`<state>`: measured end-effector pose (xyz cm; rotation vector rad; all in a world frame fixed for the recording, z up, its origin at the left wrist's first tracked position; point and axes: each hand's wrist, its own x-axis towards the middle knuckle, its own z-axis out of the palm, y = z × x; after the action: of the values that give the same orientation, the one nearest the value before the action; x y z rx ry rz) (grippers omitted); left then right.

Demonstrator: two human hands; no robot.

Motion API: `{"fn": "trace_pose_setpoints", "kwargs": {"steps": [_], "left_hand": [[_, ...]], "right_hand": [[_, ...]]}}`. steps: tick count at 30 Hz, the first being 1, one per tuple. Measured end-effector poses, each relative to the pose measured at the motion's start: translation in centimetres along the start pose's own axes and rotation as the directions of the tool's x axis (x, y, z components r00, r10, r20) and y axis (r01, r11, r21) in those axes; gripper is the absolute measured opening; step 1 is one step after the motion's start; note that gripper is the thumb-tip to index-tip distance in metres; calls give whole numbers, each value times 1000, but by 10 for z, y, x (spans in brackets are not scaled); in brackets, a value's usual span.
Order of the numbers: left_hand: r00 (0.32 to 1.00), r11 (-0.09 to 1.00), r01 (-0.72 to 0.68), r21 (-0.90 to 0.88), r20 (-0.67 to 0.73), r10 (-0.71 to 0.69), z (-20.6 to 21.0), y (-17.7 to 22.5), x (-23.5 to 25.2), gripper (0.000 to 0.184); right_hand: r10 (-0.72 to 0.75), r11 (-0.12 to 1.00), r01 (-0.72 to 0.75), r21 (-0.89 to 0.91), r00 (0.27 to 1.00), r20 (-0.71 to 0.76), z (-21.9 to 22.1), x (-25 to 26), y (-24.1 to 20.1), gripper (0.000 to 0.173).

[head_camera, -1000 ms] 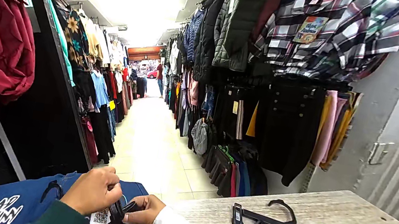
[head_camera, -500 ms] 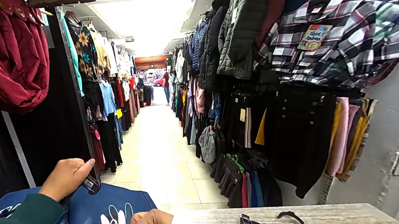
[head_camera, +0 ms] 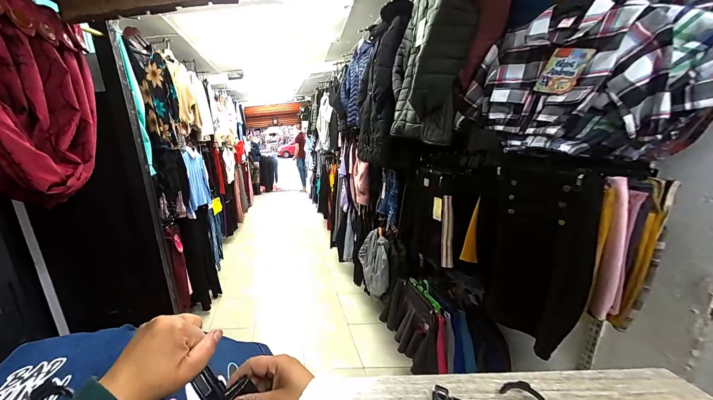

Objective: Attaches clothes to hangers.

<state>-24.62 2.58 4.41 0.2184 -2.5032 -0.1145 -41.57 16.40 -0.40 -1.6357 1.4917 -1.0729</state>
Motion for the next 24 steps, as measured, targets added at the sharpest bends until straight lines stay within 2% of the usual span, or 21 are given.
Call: {"fn": "trace_pose_setpoints", "kwargs": {"steps": [4, 9, 13, 17, 19, 24], "left_hand": [[993, 997, 69, 33, 97, -72, 1, 5, 2, 56], [984, 992, 108, 58, 139, -115, -1, 6, 5, 57], [972, 985, 141, 97, 177, -156, -4, 11, 6, 57], [926, 957, 257, 134, 250, -284, -4, 6, 8, 57], [896, 941, 323, 101, 286, -339, -3, -1, 8, 55], [911, 950, 313, 4, 282, -301, 3, 1, 8, 53]], "right_hand": [[-6, 1000, 5, -8, 1000, -12, -2, -2, -3, 26], [-194, 977, 187, -104, 979, -63, -1, -5, -5, 23], [-227, 966, 218, -139, 972, -53, 0, -5, -8, 23], [-355, 930, 352, -105, 935, -8, -2, -7, -4, 20], [-348, 931, 347, -112, 937, 5, -3, -9, -8, 21], [-279, 951, 276, -139, 960, -3, -3, -6, -8, 22]]}}
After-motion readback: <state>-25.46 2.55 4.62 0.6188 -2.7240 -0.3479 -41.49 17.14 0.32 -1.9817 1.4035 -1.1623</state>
